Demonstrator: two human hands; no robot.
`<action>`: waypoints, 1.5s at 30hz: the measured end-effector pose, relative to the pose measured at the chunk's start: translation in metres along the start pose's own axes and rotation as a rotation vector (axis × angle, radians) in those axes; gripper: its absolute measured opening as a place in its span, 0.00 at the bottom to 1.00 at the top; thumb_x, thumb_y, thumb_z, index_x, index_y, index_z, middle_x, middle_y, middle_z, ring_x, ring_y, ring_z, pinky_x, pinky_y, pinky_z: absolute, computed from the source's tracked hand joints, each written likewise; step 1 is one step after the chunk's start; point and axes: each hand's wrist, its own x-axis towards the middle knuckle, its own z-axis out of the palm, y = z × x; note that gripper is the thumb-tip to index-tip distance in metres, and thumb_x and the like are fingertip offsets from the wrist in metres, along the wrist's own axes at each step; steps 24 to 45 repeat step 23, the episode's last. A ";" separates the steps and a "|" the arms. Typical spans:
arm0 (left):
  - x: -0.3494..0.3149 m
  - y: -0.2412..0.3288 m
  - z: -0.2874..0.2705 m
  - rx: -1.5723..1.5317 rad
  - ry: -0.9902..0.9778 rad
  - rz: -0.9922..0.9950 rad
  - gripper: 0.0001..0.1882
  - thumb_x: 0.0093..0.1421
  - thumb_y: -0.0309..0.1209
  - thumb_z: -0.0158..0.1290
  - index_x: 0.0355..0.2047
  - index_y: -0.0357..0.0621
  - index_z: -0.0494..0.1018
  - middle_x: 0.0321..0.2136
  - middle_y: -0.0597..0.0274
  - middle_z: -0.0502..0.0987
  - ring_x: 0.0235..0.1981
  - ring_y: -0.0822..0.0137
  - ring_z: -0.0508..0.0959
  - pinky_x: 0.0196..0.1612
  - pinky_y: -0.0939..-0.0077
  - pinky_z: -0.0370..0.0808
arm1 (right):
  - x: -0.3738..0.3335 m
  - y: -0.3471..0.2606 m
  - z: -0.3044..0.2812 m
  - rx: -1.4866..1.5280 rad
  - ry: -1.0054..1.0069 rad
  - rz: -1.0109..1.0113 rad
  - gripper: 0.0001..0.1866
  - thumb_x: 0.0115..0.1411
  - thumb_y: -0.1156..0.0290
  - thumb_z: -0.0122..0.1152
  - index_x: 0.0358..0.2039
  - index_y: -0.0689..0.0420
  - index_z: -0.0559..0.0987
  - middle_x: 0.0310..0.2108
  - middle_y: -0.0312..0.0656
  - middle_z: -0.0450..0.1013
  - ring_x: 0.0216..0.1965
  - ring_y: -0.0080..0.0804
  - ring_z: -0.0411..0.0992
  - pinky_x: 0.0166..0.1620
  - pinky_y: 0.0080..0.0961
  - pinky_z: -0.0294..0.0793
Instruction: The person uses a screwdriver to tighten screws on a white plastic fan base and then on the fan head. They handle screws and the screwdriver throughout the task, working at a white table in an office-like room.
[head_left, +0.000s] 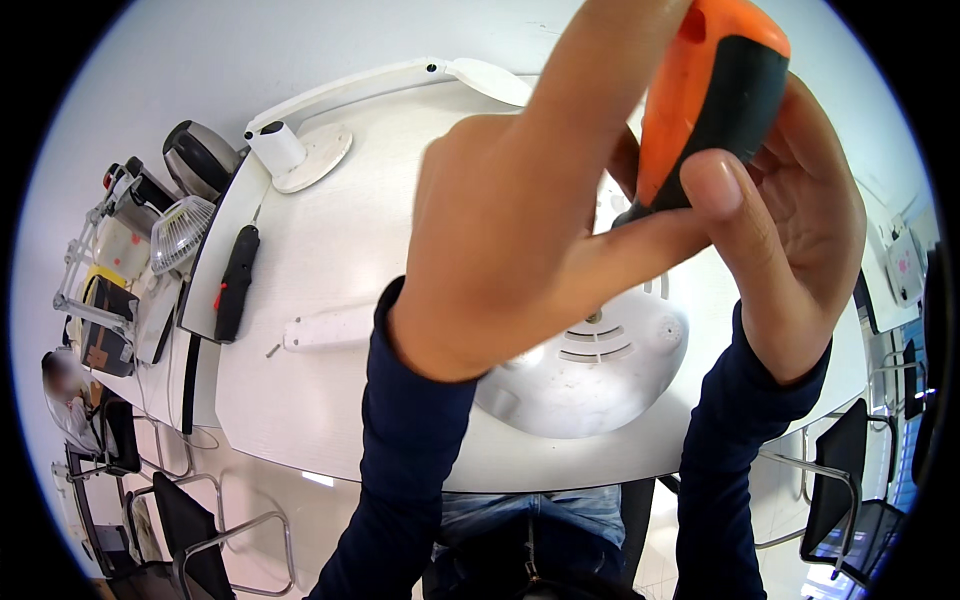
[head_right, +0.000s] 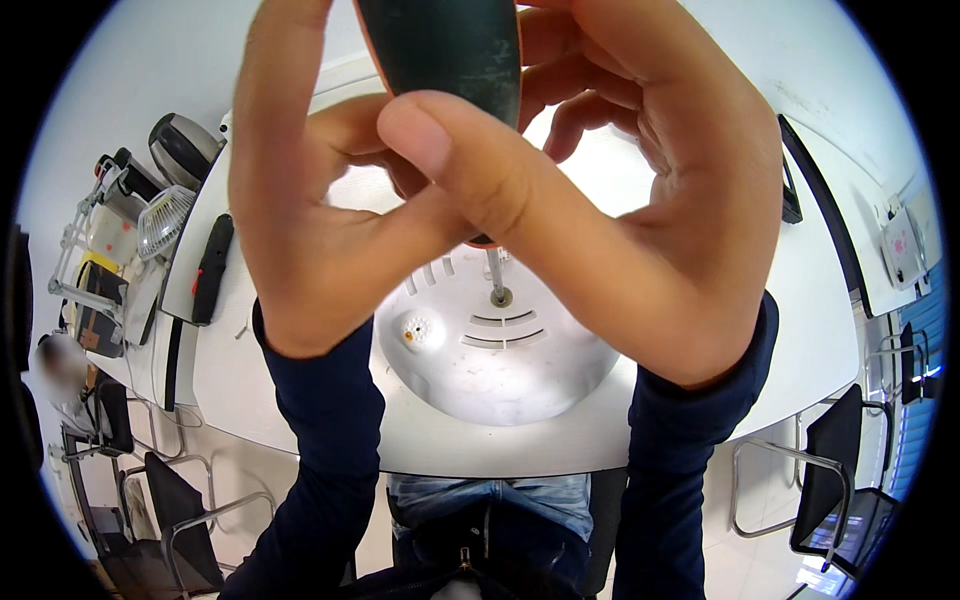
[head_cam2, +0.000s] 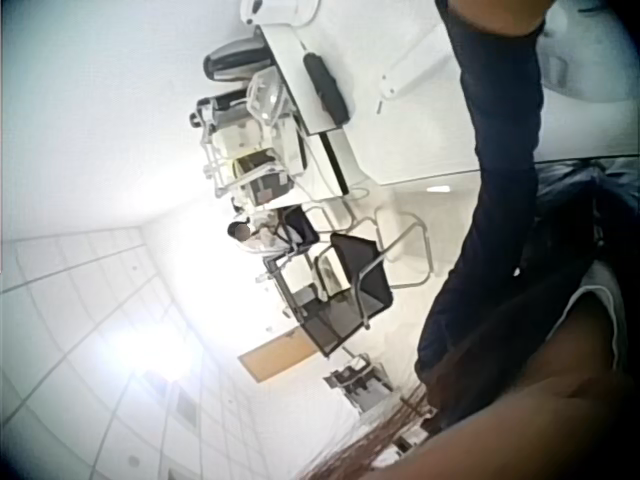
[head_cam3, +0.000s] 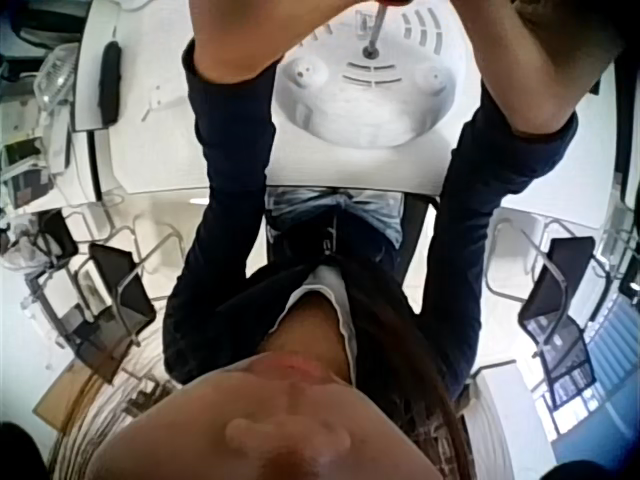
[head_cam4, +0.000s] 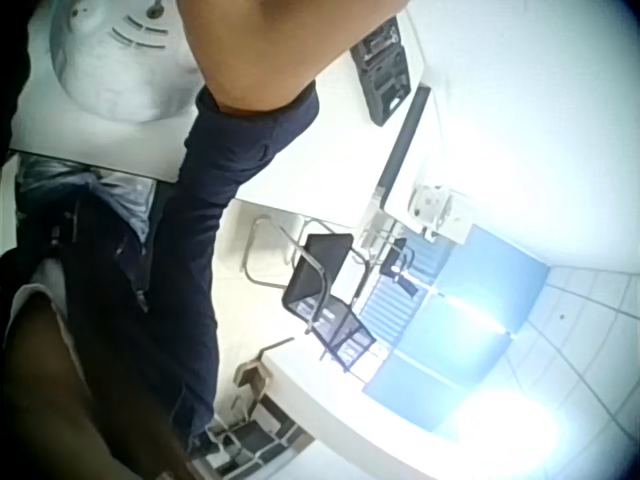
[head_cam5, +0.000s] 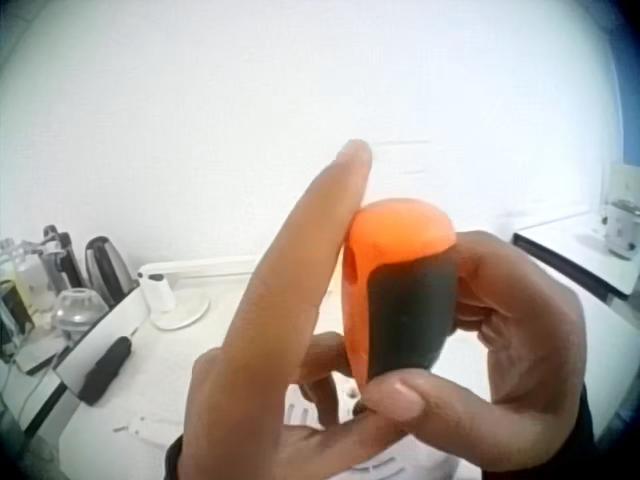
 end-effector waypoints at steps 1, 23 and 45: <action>-0.003 0.002 0.007 0.226 0.052 0.077 0.40 0.36 0.28 0.62 0.53 0.48 0.60 0.15 0.61 0.72 0.11 0.63 0.71 0.14 0.78 0.65 | 0.000 0.002 0.000 -0.010 -0.002 -0.018 0.28 0.54 0.68 0.57 0.52 0.68 0.62 0.38 0.49 0.70 0.41 0.33 0.71 0.45 0.26 0.68; 0.008 -0.017 0.000 -0.129 -0.004 0.148 0.38 0.36 0.29 0.62 0.51 0.48 0.62 0.16 0.61 0.73 0.13 0.63 0.73 0.16 0.78 0.67 | 0.006 0.006 -0.006 -0.179 -0.040 -0.094 0.29 0.53 0.60 0.57 0.51 0.64 0.64 0.41 0.51 0.70 0.43 0.40 0.71 0.48 0.31 0.69; 0.008 -0.017 0.000 -0.129 -0.004 0.148 0.38 0.36 0.29 0.62 0.51 0.48 0.62 0.16 0.61 0.73 0.13 0.63 0.73 0.16 0.78 0.67 | 0.006 0.006 -0.006 -0.179 -0.040 -0.094 0.29 0.53 0.60 0.57 0.51 0.64 0.64 0.41 0.51 0.70 0.43 0.40 0.71 0.48 0.31 0.69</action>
